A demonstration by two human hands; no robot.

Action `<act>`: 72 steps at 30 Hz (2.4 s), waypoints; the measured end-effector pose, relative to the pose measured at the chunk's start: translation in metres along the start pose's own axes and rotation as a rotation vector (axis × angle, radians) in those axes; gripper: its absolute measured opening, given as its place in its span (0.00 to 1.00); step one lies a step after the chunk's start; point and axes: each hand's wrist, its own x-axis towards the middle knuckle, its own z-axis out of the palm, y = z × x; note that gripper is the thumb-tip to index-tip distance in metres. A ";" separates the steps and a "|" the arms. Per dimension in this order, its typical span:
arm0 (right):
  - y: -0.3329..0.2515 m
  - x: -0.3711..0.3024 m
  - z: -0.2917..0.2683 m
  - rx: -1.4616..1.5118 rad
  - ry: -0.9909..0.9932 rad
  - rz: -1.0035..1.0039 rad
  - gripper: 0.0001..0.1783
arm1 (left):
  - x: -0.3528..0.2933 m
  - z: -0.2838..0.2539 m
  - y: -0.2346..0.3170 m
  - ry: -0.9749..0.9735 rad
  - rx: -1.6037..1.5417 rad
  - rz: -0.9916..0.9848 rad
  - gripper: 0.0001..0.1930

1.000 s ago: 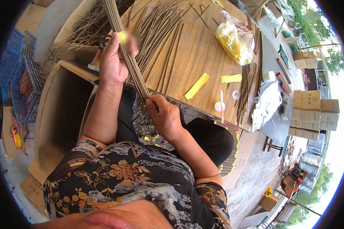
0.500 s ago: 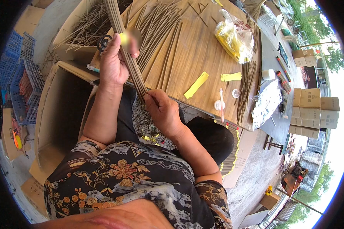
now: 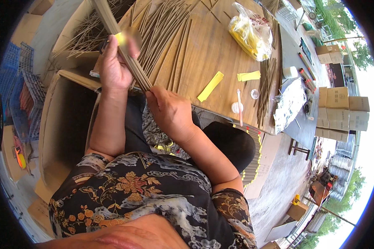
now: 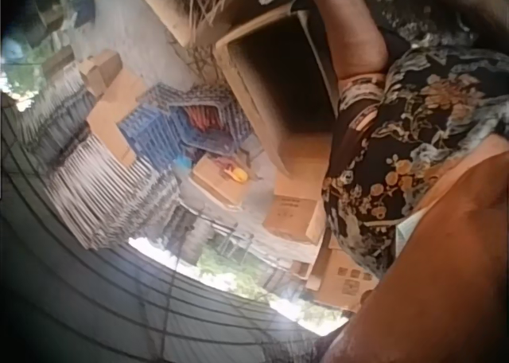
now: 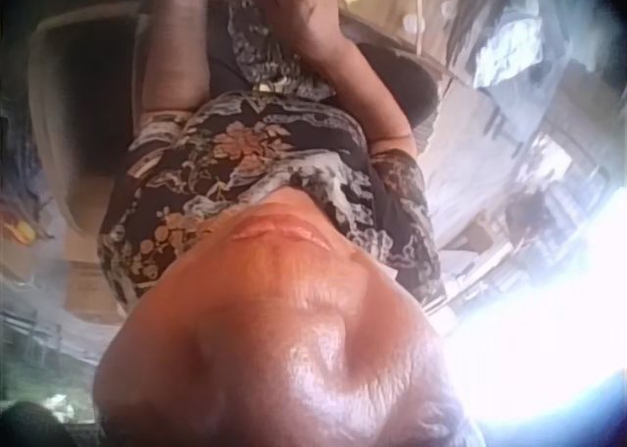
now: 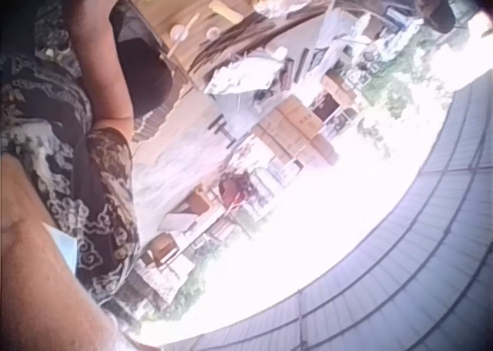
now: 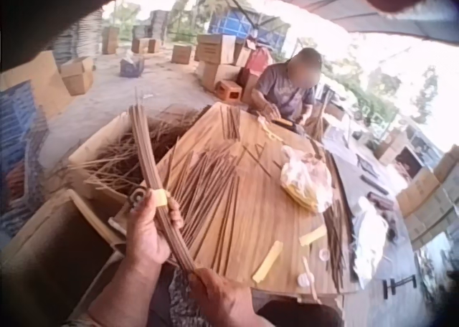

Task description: The person gathers thin wooden sticks, aligns them into a bundle, and secures the bundle with yellow tape. They apply adhesive to the tape using a small brush before wrapping it around the sticks.

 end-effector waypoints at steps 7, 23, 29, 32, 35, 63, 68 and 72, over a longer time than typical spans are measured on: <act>0.011 0.010 -0.016 0.155 -0.039 0.206 0.10 | 0.006 0.003 0.017 0.256 -0.087 -0.012 0.14; 0.098 0.097 0.039 -0.337 -0.129 0.492 0.15 | 0.014 -0.018 0.030 0.064 -0.080 -0.007 0.14; 0.091 0.105 0.019 -0.436 -0.195 0.566 0.16 | 0.012 -0.015 0.028 0.047 -0.104 -0.013 0.16; 0.101 0.102 0.002 -0.351 -0.247 0.611 0.16 | 0.014 -0.014 0.029 0.049 -0.105 -0.003 0.16; 0.106 0.084 -0.019 -0.133 -0.179 0.570 0.15 | 0.014 -0.015 0.028 0.075 -0.108 0.010 0.16; 0.021 -0.047 -0.058 0.232 -0.175 -0.031 0.16 | 0.011 -0.016 0.019 0.079 -0.134 -0.014 0.15; 0.025 -0.048 -0.053 0.246 -0.185 -0.053 0.16 | 0.011 -0.012 0.019 0.123 -0.104 0.006 0.14; 0.024 -0.047 -0.050 0.233 -0.183 -0.055 0.16 | 0.011 -0.014 0.018 0.077 -0.114 0.002 0.15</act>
